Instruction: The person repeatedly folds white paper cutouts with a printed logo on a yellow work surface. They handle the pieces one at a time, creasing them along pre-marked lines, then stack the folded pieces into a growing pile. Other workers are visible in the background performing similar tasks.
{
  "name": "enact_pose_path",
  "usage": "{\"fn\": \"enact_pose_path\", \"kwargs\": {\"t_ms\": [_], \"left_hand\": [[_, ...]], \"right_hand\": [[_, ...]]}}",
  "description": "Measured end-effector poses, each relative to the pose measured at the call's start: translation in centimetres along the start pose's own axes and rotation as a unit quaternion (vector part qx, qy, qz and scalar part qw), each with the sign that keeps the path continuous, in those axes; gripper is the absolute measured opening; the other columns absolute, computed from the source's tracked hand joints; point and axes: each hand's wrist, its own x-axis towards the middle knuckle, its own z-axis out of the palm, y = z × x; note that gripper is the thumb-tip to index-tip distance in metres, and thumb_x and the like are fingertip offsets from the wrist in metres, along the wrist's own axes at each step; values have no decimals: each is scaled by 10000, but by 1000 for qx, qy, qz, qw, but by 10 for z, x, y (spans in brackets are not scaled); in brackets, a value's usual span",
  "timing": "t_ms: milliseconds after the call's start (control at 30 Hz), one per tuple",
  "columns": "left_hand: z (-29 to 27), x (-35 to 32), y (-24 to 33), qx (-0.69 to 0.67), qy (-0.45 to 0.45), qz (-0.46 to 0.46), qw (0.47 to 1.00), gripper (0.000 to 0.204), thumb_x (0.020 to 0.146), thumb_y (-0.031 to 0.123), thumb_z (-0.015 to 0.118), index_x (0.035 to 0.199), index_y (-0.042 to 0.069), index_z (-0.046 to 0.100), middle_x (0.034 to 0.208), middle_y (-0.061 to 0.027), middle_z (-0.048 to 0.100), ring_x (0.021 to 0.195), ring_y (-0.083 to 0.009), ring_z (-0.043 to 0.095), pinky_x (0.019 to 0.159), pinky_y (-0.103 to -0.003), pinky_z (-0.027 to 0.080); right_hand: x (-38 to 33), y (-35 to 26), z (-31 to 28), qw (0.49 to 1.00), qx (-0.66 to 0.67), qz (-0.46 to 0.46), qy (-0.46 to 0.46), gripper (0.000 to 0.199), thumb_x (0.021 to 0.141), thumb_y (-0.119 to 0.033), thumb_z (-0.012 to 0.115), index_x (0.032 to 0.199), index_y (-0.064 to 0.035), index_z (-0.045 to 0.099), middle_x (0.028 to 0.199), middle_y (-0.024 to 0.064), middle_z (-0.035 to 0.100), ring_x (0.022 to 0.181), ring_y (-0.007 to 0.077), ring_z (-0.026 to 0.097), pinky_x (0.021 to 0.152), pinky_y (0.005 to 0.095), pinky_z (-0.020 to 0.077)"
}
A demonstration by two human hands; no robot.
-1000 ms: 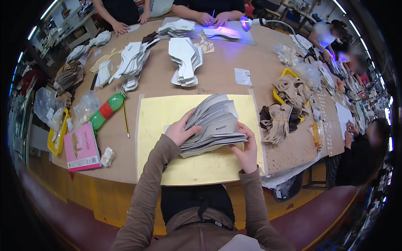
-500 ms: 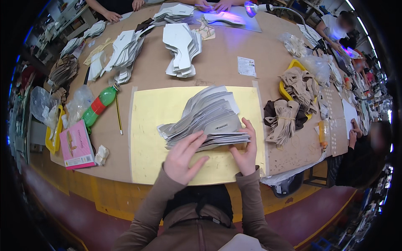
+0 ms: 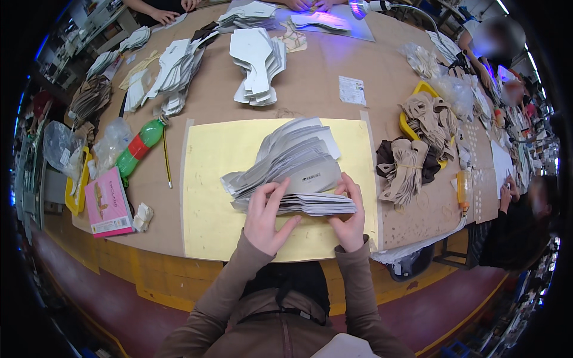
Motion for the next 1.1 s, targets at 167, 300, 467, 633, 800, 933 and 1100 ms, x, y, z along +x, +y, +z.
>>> {"fn": "enact_pose_path", "kwargs": {"t_ms": [167,300,467,633,800,933,1100], "left_hand": [[1,0,1,8,-4,-19,1000,709,801,147,791,1436,26,497,1192,-165,509,1073,-328,522,958,-401,439],[0,-1,0,-25,-10,-44,999,618,787,136,802,1349,52,560,1201,-163,514,1105,-333,522,951,-403,445],[-1,0,-5,11,-35,26,999,589,753,106,801,1298,67,582,1377,-191,477,1250,-369,487,1043,-438,416],[4,-5,1,70,-22,46,996,610,714,60,758,1300,82,592,1551,-213,359,1355,-415,420,1115,-478,366],[8,-9,5,163,52,122,978,546,698,16,710,1237,57,630,1477,-225,452,1331,-417,466,1100,-474,386],[-5,-11,8,27,-32,99,994,446,742,0,702,1183,12,640,1275,-209,620,1174,-378,605,1008,-442,472],[-32,-31,24,-135,52,-12,989,429,792,33,725,1206,6,615,1156,-180,656,1059,-356,655,874,-410,542]], "right_hand": [[3,3,-4,999,16,26,-37,830,695,90,701,1476,4,434,1047,51,484,981,152,510,927,265,417],[3,8,-4,990,114,69,-36,638,701,61,744,1302,-26,547,1070,55,468,980,166,502,915,272,424],[3,10,-3,999,-20,-31,-32,372,738,29,744,1069,-63,603,1222,105,494,1095,246,545,991,333,429],[7,2,-6,995,-11,-45,-87,277,764,-17,746,1008,-64,624,1485,204,463,1379,344,469,1126,407,370],[6,0,-4,995,-42,-41,-83,448,749,-68,784,1162,-55,611,1504,201,457,1401,354,447,1148,423,351],[-1,4,-3,997,41,-25,-61,722,760,-55,757,1415,-65,454,1532,195,417,1418,349,422,1166,419,326],[-21,-11,12,925,376,42,-36,905,811,-59,689,1576,-90,206,1560,251,333,1426,349,379,1190,441,298]]}}
